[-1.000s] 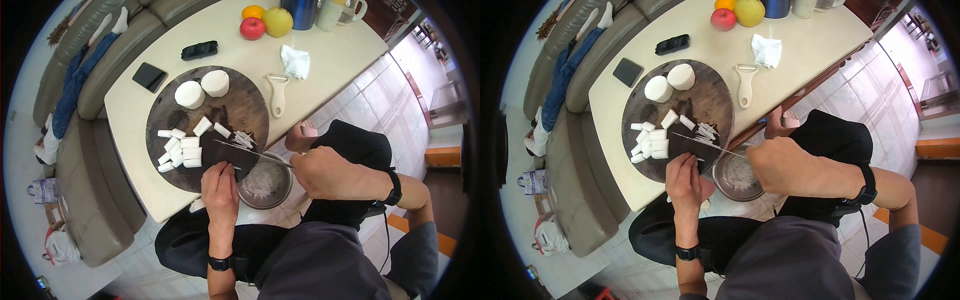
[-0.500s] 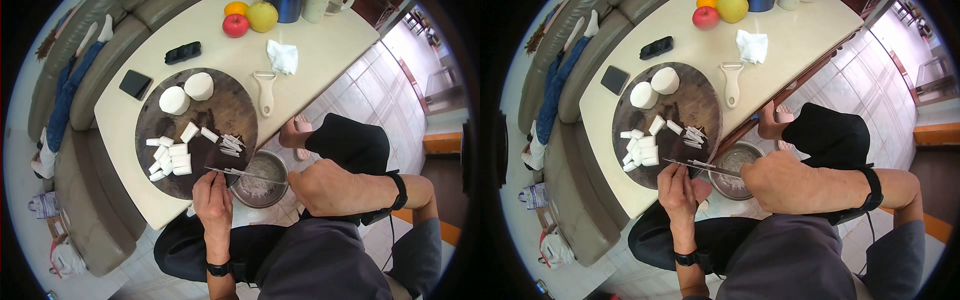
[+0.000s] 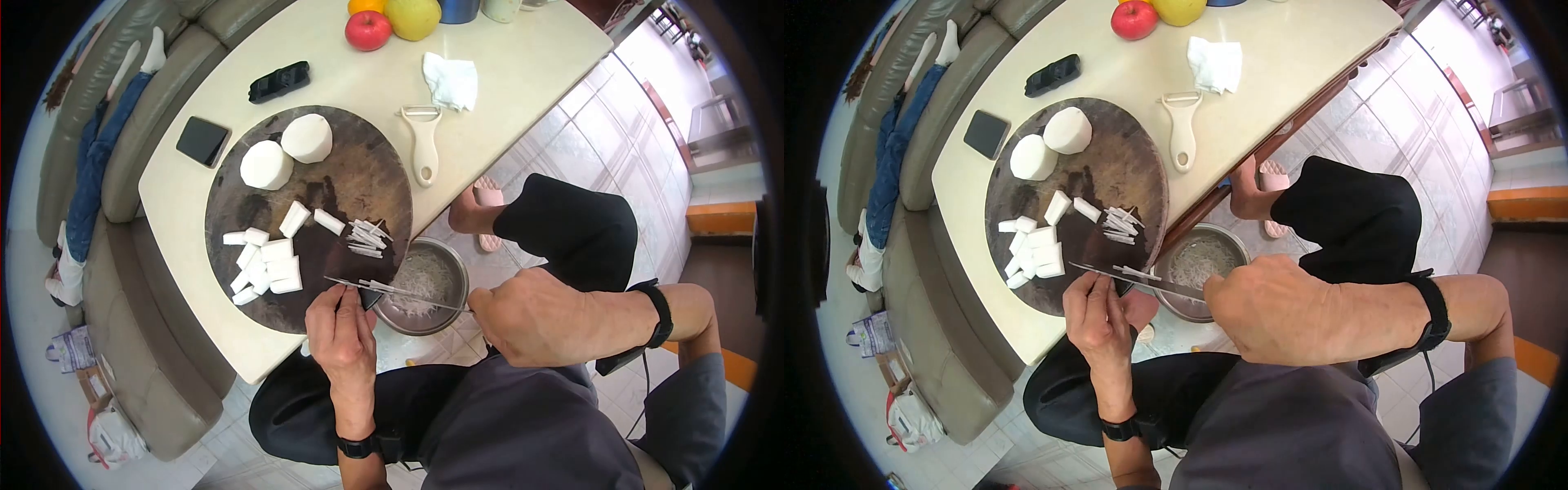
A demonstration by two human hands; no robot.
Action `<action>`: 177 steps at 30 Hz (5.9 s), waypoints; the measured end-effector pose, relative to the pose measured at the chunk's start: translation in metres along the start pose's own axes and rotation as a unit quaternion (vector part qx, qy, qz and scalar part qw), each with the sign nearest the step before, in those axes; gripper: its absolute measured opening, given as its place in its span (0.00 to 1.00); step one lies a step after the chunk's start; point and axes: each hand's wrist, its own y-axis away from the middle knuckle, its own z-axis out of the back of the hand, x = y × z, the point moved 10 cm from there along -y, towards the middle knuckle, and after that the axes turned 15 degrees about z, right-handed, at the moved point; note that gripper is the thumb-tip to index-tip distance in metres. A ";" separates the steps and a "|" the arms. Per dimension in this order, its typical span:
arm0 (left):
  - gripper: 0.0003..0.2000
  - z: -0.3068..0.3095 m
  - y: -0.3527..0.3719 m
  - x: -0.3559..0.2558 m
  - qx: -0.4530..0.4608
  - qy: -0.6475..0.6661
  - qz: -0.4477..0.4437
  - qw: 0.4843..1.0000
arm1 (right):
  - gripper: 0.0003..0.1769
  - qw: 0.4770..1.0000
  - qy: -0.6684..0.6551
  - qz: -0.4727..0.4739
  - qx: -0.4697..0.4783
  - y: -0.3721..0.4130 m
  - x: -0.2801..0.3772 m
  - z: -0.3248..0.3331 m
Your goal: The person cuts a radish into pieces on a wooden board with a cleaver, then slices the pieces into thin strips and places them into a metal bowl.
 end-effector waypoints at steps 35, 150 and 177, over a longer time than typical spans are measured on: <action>0.09 0.000 0.001 -0.001 0.016 -0.008 -0.014 1.000 | 0.09 0.993 0.063 0.091 -0.034 -0.033 0.025 -0.009; 0.15 -0.072 -0.006 0.045 0.130 0.775 0.406 0.466 | 0.09 0.826 -0.544 -0.017 -0.148 -0.003 -0.031 -0.018; 0.17 -0.036 0.036 0.087 0.013 0.716 0.432 0.548 | 0.11 0.919 -0.349 -0.050 -0.175 0.005 -0.080 0.010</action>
